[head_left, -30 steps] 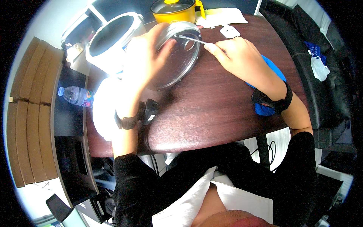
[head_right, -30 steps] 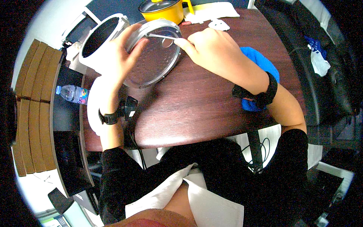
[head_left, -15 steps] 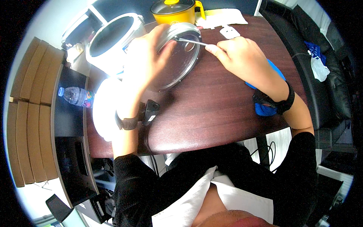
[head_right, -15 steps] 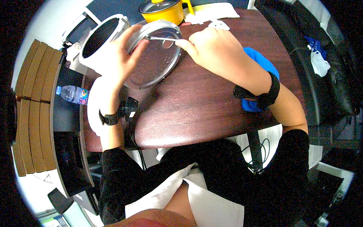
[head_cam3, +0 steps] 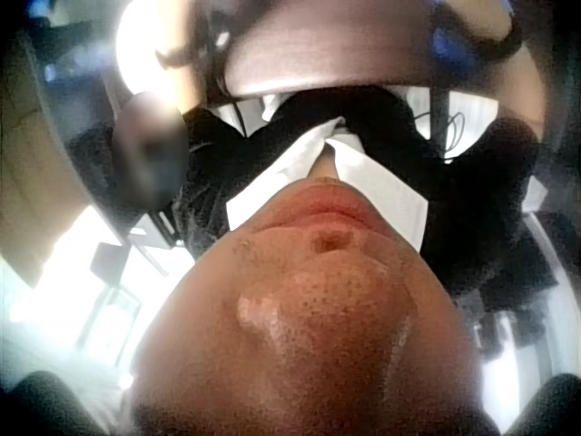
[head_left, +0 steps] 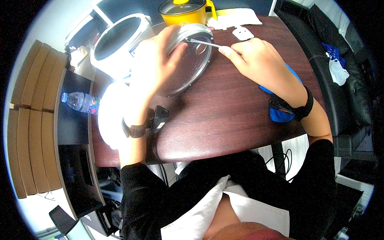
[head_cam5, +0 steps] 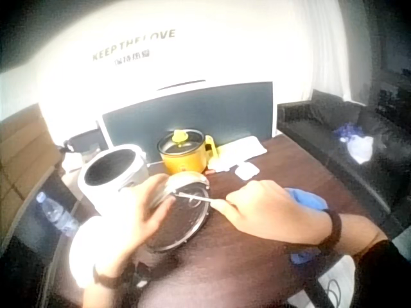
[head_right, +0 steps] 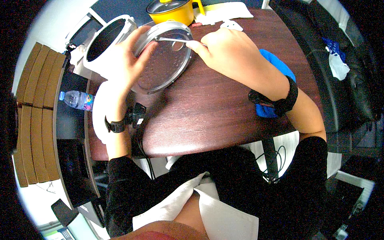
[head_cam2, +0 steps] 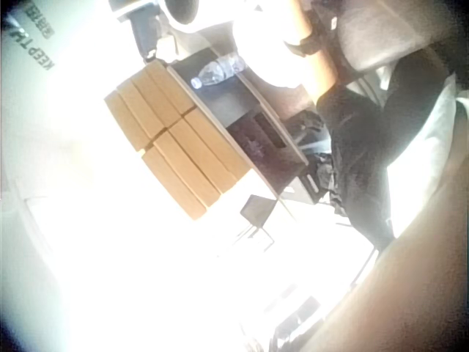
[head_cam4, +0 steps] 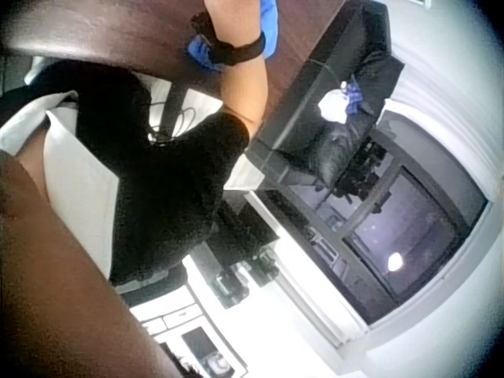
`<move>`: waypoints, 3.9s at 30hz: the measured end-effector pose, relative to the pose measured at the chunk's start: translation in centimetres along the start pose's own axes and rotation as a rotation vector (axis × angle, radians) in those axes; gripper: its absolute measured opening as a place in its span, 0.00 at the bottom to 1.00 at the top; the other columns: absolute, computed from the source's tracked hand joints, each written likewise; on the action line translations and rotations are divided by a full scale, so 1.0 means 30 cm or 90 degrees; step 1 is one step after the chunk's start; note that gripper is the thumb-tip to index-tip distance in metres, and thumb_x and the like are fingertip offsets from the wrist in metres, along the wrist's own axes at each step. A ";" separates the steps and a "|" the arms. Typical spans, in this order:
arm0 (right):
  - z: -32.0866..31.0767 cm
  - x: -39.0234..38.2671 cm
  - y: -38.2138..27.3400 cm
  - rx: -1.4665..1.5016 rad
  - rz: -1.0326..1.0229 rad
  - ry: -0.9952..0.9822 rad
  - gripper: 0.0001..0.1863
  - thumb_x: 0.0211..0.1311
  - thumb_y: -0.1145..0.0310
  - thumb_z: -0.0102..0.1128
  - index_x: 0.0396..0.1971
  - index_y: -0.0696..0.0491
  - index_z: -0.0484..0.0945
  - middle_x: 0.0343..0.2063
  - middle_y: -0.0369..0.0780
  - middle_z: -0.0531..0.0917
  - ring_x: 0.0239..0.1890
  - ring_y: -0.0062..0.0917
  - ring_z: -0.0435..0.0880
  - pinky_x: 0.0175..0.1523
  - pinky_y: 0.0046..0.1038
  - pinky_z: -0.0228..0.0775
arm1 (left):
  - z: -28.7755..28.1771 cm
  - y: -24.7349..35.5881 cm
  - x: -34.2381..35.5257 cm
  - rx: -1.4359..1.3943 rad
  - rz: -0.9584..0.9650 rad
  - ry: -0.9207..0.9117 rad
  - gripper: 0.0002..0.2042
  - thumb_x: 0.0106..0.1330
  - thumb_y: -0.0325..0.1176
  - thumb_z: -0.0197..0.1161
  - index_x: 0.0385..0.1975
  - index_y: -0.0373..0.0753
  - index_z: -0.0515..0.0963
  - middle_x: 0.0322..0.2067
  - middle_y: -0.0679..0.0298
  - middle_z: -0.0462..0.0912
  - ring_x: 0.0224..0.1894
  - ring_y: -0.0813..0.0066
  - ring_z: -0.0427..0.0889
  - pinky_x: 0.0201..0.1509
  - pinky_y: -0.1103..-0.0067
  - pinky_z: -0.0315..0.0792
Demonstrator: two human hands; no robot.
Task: The person uses a screwdriver to remove screws from a circular metal lid, then places the lid aside and wipes the interior of a white appliance with a blue cloth.
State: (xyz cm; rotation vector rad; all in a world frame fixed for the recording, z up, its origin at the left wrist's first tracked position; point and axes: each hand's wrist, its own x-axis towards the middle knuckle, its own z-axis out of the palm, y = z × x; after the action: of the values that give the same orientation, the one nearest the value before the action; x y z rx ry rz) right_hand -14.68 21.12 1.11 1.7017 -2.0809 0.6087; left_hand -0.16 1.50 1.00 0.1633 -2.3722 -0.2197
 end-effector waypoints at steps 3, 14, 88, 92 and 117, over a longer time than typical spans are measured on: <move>0.005 0.000 0.004 -0.023 0.011 -0.014 0.22 0.63 0.55 0.56 0.15 0.55 0.79 0.12 0.44 0.77 0.18 0.39 0.79 0.26 0.36 0.72 | 0.006 -0.005 -0.001 0.014 0.036 0.021 0.19 0.60 0.41 0.67 0.49 0.40 0.77 0.30 0.49 0.83 0.31 0.55 0.85 0.35 0.69 0.76; 0.093 -0.029 -0.053 1.036 0.486 -0.469 0.31 0.74 0.45 0.34 0.13 0.48 0.61 0.09 0.29 0.62 0.06 0.11 0.60 0.10 0.16 0.54 | 0.016 -0.015 0.004 0.039 0.049 0.041 0.19 0.59 0.39 0.68 0.48 0.39 0.78 0.28 0.51 0.84 0.28 0.58 0.85 0.32 0.71 0.76; 0.041 -0.013 -0.020 0.181 0.176 -0.106 0.28 0.68 0.53 0.51 0.14 0.60 0.76 0.15 0.53 0.75 0.21 0.50 0.78 0.29 0.44 0.71 | -0.004 0.008 -0.001 -0.003 0.034 0.010 0.18 0.60 0.36 0.67 0.48 0.36 0.77 0.25 0.49 0.81 0.23 0.58 0.80 0.31 0.70 0.73; 0.036 -0.026 -0.017 0.174 0.191 -0.108 0.28 0.68 0.52 0.51 0.14 0.60 0.76 0.15 0.53 0.75 0.21 0.50 0.78 0.29 0.44 0.71 | 0.000 0.016 -0.001 -0.016 0.047 0.024 0.18 0.60 0.37 0.67 0.48 0.36 0.77 0.24 0.50 0.81 0.19 0.60 0.79 0.28 0.71 0.72; 0.022 -0.034 -0.028 0.137 0.192 -0.093 0.28 0.67 0.52 0.52 0.13 0.59 0.77 0.14 0.52 0.76 0.20 0.50 0.78 0.29 0.44 0.72 | 0.003 0.025 -0.004 0.003 0.024 0.013 0.17 0.60 0.37 0.67 0.48 0.37 0.78 0.27 0.50 0.83 0.19 0.62 0.81 0.27 0.74 0.73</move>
State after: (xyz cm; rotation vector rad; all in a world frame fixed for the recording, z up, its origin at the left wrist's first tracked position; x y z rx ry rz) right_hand -13.66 21.43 0.09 1.5952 -2.4801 0.8485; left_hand -0.18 2.28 1.01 0.1220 -2.3540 -0.1929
